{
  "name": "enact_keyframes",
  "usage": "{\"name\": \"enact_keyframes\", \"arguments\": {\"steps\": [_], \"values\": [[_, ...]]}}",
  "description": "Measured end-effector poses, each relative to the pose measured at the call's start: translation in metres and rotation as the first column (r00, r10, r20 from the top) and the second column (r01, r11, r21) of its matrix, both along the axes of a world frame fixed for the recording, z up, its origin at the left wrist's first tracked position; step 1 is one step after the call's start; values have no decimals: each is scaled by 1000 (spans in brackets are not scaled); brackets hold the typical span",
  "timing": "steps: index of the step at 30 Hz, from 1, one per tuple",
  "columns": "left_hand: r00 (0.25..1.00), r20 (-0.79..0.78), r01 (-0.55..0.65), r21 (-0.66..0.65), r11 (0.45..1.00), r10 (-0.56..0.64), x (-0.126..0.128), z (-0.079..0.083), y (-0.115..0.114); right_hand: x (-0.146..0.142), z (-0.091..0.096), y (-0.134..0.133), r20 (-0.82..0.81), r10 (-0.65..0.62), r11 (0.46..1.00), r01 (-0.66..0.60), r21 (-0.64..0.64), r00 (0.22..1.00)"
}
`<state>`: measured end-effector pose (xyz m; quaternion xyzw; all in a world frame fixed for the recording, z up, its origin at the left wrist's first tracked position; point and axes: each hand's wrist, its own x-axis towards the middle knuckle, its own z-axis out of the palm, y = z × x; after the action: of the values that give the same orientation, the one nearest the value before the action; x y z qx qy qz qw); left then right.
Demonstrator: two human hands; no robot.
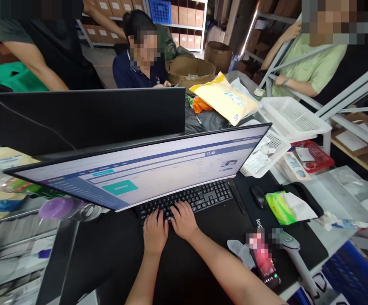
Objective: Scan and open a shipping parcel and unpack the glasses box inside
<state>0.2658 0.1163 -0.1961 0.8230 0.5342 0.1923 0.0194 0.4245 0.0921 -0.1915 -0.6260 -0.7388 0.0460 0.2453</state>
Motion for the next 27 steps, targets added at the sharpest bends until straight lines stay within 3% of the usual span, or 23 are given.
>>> {"name": "enact_keyframes", "arguments": {"steps": [13,20,27], "values": [[1000,-7,-17,-6,1000,17,4,4,0,2,3,2,-11,-15,1000,15,-4,1000],[1000,7,17,109,994,-17,2,1,1,1,2,-1,-54,-69,996,72,51,996],[998,60,27,131,991,-35,2,-2,2,1,-2,-2,-64,-107,987,114,112,992]]}}
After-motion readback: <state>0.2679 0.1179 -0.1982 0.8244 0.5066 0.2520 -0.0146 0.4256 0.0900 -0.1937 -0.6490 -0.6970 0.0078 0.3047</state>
